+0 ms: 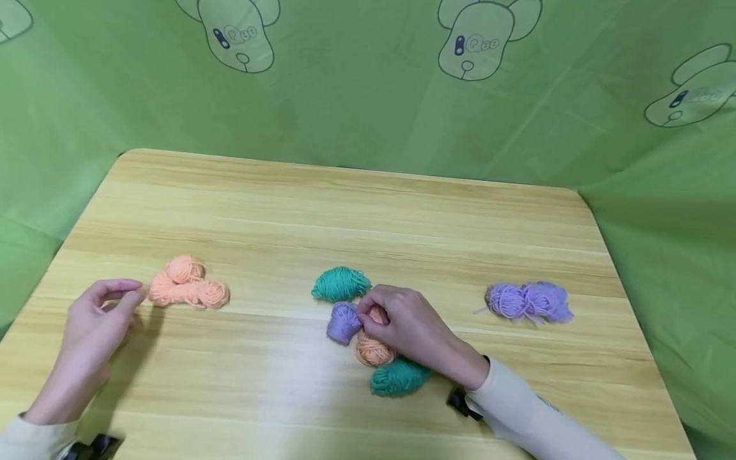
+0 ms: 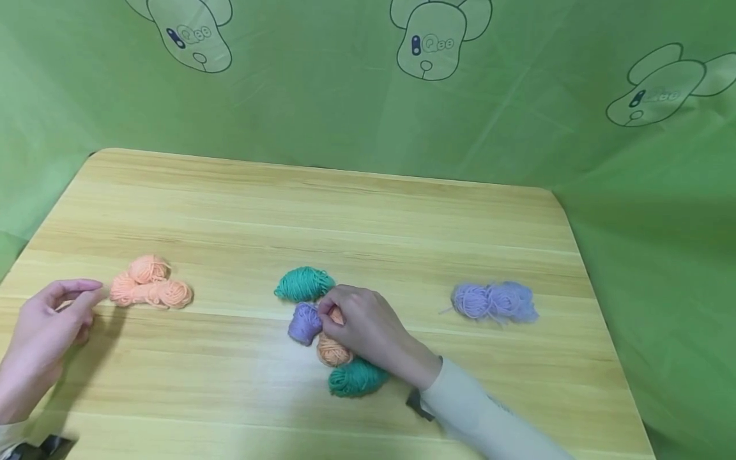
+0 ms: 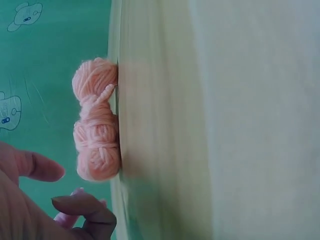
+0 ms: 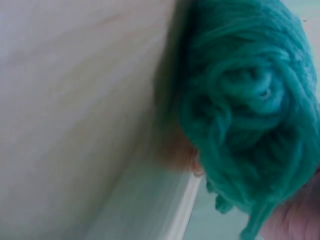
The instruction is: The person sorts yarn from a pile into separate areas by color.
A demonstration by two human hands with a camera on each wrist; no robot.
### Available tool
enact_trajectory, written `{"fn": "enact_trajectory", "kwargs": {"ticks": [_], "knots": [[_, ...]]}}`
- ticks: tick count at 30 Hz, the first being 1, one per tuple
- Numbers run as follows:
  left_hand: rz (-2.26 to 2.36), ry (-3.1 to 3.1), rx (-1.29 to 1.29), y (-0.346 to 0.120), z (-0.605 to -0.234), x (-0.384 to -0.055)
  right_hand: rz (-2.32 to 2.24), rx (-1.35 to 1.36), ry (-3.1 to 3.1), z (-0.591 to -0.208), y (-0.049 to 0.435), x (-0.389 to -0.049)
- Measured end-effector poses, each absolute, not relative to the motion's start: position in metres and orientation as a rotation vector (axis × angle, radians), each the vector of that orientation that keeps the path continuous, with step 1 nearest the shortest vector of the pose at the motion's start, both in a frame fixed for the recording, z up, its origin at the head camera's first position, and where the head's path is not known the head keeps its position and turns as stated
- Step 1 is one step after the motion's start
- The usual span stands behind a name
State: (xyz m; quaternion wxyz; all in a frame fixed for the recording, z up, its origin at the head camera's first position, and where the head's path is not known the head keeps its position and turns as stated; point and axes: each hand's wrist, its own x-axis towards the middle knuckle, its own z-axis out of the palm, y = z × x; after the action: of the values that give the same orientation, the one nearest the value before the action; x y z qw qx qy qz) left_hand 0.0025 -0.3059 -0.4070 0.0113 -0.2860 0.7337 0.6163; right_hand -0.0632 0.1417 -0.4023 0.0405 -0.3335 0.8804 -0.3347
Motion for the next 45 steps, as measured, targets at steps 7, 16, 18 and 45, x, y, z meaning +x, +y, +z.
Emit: {"fn": "enact_trajectory", "kwargs": {"ticks": [7, 16, 18, 45], "knots": [[1.826, 2.557, -0.906, -0.295, -0.4, 0.004, -1.127, -1.009, 2.667, -0.402, 0.144, -0.062], [2.004, 2.598, -0.808, -0.279, -0.393, 0.005, -1.229, -0.975, 2.611, -0.4, 0.147, -0.063], [1.961, 2.645, -0.772, -0.273, -0.392, 0.005, -1.253, -0.964, 2.598, -0.399, 0.148, -0.063], [1.819, 2.56, -0.104, -0.197, -0.394, 0.002, -1.294, -0.845, 2.747, -0.376, 0.178, -0.065]]}}
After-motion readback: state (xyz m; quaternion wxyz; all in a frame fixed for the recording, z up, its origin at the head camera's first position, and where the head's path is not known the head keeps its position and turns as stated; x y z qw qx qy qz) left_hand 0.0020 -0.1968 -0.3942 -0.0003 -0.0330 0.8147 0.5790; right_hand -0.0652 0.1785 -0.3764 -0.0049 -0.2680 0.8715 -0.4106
